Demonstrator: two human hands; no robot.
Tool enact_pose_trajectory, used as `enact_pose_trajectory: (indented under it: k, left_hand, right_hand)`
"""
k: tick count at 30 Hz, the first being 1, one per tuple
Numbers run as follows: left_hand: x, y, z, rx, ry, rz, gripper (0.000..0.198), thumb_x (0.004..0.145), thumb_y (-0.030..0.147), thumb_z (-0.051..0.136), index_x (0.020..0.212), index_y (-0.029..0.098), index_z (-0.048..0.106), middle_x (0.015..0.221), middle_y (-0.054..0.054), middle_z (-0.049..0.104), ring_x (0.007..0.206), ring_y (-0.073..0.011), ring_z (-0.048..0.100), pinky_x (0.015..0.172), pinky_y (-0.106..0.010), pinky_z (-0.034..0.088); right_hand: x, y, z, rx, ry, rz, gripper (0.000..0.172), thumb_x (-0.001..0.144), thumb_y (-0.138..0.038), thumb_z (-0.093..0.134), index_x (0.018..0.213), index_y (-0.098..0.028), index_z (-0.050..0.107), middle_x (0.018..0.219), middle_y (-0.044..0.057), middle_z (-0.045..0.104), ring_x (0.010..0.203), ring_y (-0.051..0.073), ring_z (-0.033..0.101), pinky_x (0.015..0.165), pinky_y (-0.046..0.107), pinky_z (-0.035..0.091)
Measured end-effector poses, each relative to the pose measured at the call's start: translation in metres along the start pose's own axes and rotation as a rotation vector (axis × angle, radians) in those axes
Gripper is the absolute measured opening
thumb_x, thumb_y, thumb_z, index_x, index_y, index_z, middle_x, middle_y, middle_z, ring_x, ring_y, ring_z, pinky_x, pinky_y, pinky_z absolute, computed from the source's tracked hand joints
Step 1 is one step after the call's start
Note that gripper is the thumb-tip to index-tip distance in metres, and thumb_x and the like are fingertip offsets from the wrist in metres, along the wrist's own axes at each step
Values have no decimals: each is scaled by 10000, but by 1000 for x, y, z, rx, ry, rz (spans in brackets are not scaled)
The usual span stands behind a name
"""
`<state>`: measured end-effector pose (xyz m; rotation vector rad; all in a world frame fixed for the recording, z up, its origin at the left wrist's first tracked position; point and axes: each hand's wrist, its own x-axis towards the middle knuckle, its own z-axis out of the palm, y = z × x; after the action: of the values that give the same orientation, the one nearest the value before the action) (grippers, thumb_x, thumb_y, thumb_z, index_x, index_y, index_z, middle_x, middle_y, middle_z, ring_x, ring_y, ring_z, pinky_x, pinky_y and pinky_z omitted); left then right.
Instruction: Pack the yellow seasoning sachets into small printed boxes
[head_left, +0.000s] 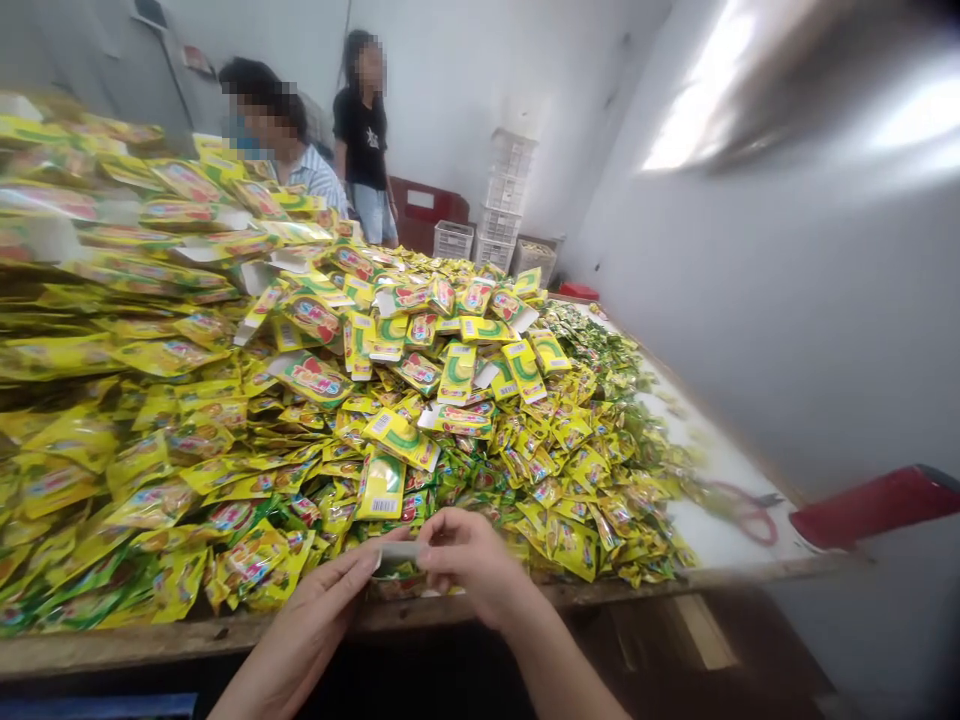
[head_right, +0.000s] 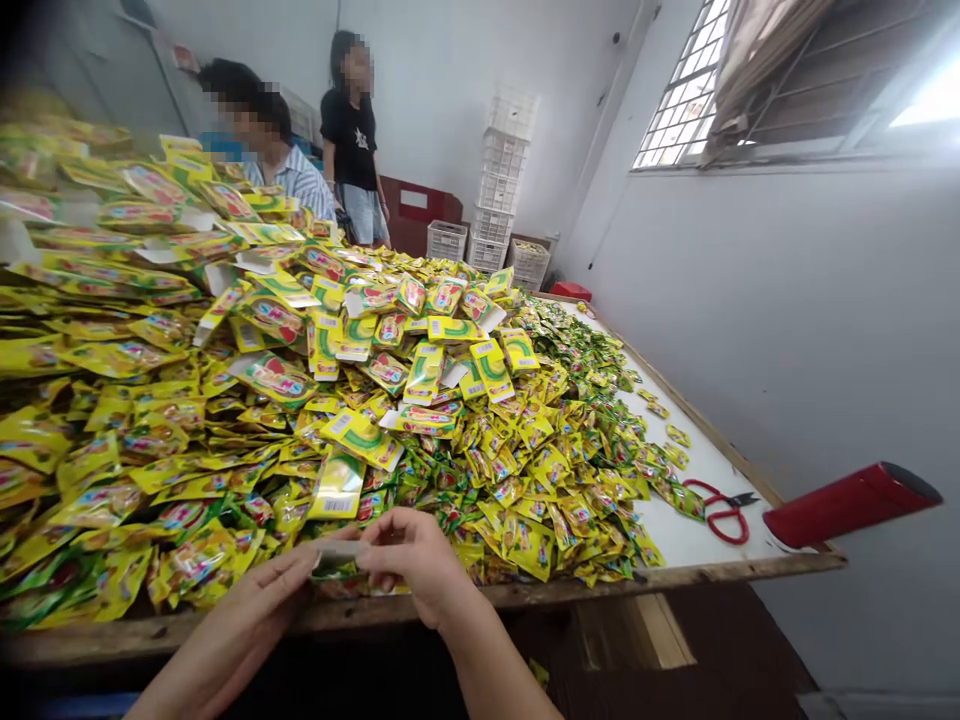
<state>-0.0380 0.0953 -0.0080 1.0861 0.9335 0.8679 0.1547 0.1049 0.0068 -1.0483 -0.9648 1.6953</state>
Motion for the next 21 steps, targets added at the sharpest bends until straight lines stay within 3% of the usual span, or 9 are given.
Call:
enact_pose_trajectory:
  k: [3,7,10,15,21]
  left_hand:
    - [7,4,-3,170,115,2,354,818,410,672,1115,224,727,1173,-67,723,1135,-286,622,1082,-444,394]
    - [20,3,-9,281,328,92,395,714,459,752,1034,227,756,1060,-60,767,1021,-300,683,993,-441,490]
    - [24,2,-11,324,335,135,366,691,467,763,979,240,775,1044,-48,774,1067,-298,673,995,-398,498]
    - [27,3,-4,324,349,169,403,727,458,740,1073,250,724,1126,-40,740,1099,-275,653,970,-365,516]
    - [29,-11,-13,425,335,333,202,764,397,722,884,237,750,983,-52,747,979,-267,667,944,-392,518]
  right_hand:
    - [3,-2,7,-120,46,-24,132,606,-206,747,711,-171,674,529,-77,529,395,50,368,385,164,277]
    - [5,-2,13,-325,163,-391,168,730,-229,707,882,-223,777,779,3,668,605,116,548,569,219,448]
    - [10,1,13,-394,155,-489,141,770,-279,726,890,-251,795,816,26,708,762,166,619,704,255,487]
    - [20,11,15,-356,267,-384,167,683,-246,788,848,-217,790,721,-6,682,571,122,558,543,222,433]
    - [12,18,19,-433,305,-555,131,705,-226,801,833,-251,794,782,13,677,670,144,618,617,238,483]
